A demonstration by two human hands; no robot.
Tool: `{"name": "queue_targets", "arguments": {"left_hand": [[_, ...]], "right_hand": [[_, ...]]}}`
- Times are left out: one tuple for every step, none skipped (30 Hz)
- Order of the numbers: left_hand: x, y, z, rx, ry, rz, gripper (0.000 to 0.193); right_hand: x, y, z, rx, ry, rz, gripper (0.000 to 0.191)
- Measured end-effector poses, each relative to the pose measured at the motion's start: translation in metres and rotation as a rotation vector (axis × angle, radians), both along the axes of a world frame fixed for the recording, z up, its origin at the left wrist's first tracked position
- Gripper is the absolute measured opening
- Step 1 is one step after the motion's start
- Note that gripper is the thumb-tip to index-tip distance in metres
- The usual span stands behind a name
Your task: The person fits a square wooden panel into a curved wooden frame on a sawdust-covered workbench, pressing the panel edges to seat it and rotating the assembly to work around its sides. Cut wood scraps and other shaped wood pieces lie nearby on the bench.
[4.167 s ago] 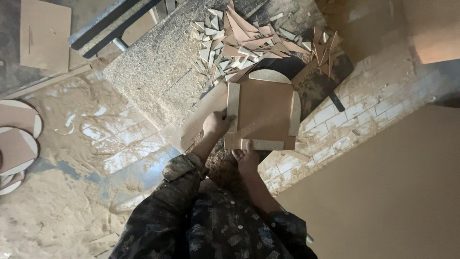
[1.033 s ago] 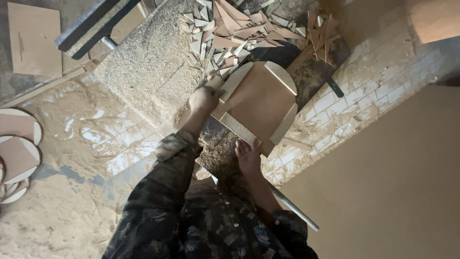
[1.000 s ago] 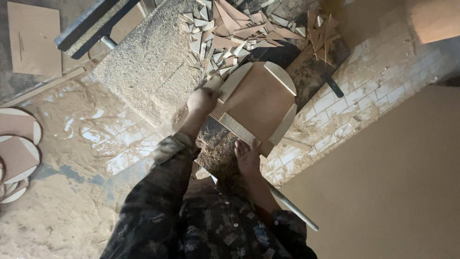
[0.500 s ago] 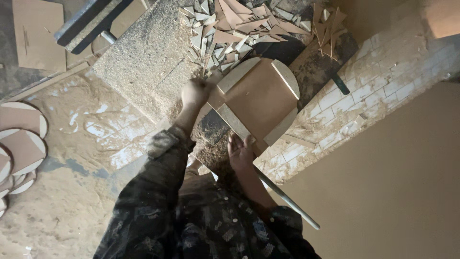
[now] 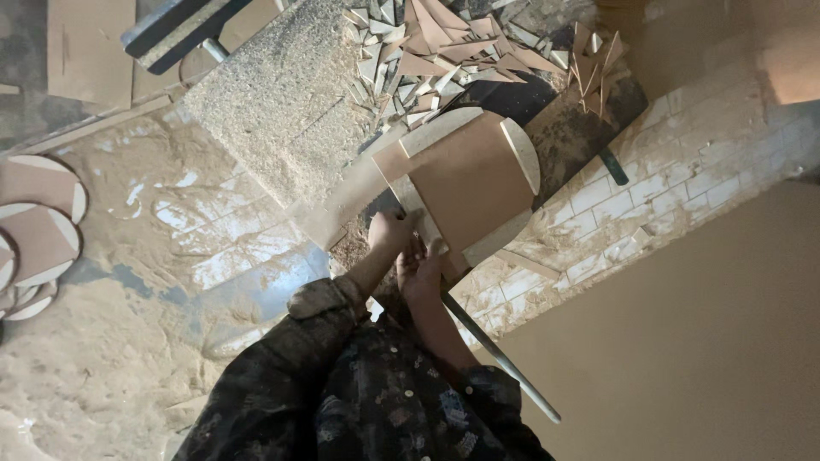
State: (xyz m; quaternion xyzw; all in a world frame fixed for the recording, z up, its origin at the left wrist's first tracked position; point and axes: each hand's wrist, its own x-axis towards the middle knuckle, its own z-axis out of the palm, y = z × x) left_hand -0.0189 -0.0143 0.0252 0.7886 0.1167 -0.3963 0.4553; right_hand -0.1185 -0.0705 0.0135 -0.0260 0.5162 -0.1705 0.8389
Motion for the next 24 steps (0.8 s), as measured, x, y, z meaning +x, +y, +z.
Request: {"name": "queue_targets", "arguments": {"left_hand": [[0.002, 0.000, 0.005, 0.019, -0.011, 0.001, 0.052], [0.003, 0.001, 0.011, 0.037, -0.024, -0.001, 0.053], [0.004, 0.002, 0.016, 0.054, -0.039, -0.002, 0.054], [0.004, 0.002, 0.021, 0.060, -0.046, 0.000, 0.053], [0.005, 0.003, 0.024, 0.066, -0.053, 0.005, 0.052], [0.006, 0.003, 0.026, 0.072, -0.062, 0.013, 0.051], [0.008, 0.003, 0.026, 0.073, -0.088, 0.015, 0.050], [0.011, 0.003, 0.026, 0.076, -0.112, 0.014, 0.049], [0.013, 0.003, 0.024, 0.078, -0.136, 0.010, 0.049], [0.016, 0.003, 0.022, 0.066, -0.136, -0.011, 0.048], [0.018, 0.003, 0.019, 0.054, -0.133, -0.033, 0.048], [0.020, 0.003, 0.017, 0.042, -0.129, -0.055, 0.048], [0.022, 0.002, 0.015, 0.052, -0.115, -0.072, 0.049], [0.023, 0.002, 0.013, 0.063, -0.101, -0.090, 0.050], [0.024, 0.002, 0.012, 0.075, -0.086, -0.108, 0.052], [0.025, 0.001, 0.011, 0.097, -0.122, -0.113, 0.051], [0.026, 0.001, 0.010, 0.118, -0.159, -0.118, 0.051], [0.027, 0.000, 0.010, 0.138, -0.196, -0.125, 0.050], [0.028, -0.001, 0.009, 0.113, -0.185, -0.108, 0.049], [0.029, -0.003, 0.008, 0.087, -0.173, -0.091, 0.047], [0.031, -0.004, 0.008, 0.061, -0.160, -0.074, 0.046], [0.032, -0.006, 0.006, 0.063, -0.165, -0.079, 0.046], [0.034, -0.009, 0.005, 0.064, -0.171, -0.084, 0.046], [0.035, -0.012, 0.004, 0.064, -0.177, -0.088, 0.046]], "right_hand": [[0.001, 0.002, 0.002, 0.002, 0.005, -0.010, 0.051], [0.003, 0.004, 0.003, 0.003, 0.008, -0.022, 0.052], [0.005, 0.006, 0.004, 0.003, 0.009, -0.034, 0.053], [0.006, 0.008, 0.006, -0.005, 0.013, -0.030, 0.051], [0.007, 0.010, 0.006, -0.013, 0.017, -0.023, 0.050], [0.008, 0.011, 0.006, -0.020, 0.019, -0.014, 0.048], [0.009, 0.012, 0.005, -0.031, 0.000, -0.005, 0.047], [0.010, 0.013, 0.004, -0.040, -0.019, 0.002, 0.046], [0.011, 0.014, 0.003, -0.049, -0.037, 0.005, 0.044], [0.012, 0.015, 0.001, -0.021, -0.044, 0.000, 0.044], [0.013, 0.015, 0.000, 0.006, -0.049, -0.005, 0.044], [0.014, 0.015, -0.001, 0.033, -0.052, -0.010, 0.045], [0.015, 0.016, -0.003, 0.024, -0.062, -0.023, 0.045], [0.015, 0.017, -0.004, 0.017, -0.073, -0.036, 0.046], [0.016, 0.017, -0.005, 0.010, -0.082, -0.051, 0.047], [0.016, 0.018, -0.006, 0.018, -0.085, -0.054, 0.046], [0.017, 0.018, -0.007, 0.025, -0.090, -0.058, 0.046], [0.017, 0.018, -0.008, 0.032, -0.094, -0.063, 0.046], [0.017, 0.018, -0.009, 0.016, -0.129, -0.052, 0.048], [0.018, 0.017, -0.010, -0.001, -0.163, -0.040, 0.049], [0.018, 0.016, -0.010, -0.018, -0.197, -0.029, 0.051], [0.019, 0.014, -0.010, -0.011, -0.177, -0.026, 0.051], [0.020, 0.011, -0.010, -0.006, -0.159, -0.024, 0.051], [0.022, 0.009, -0.009, -0.002, -0.140, -0.021, 0.051]]}}
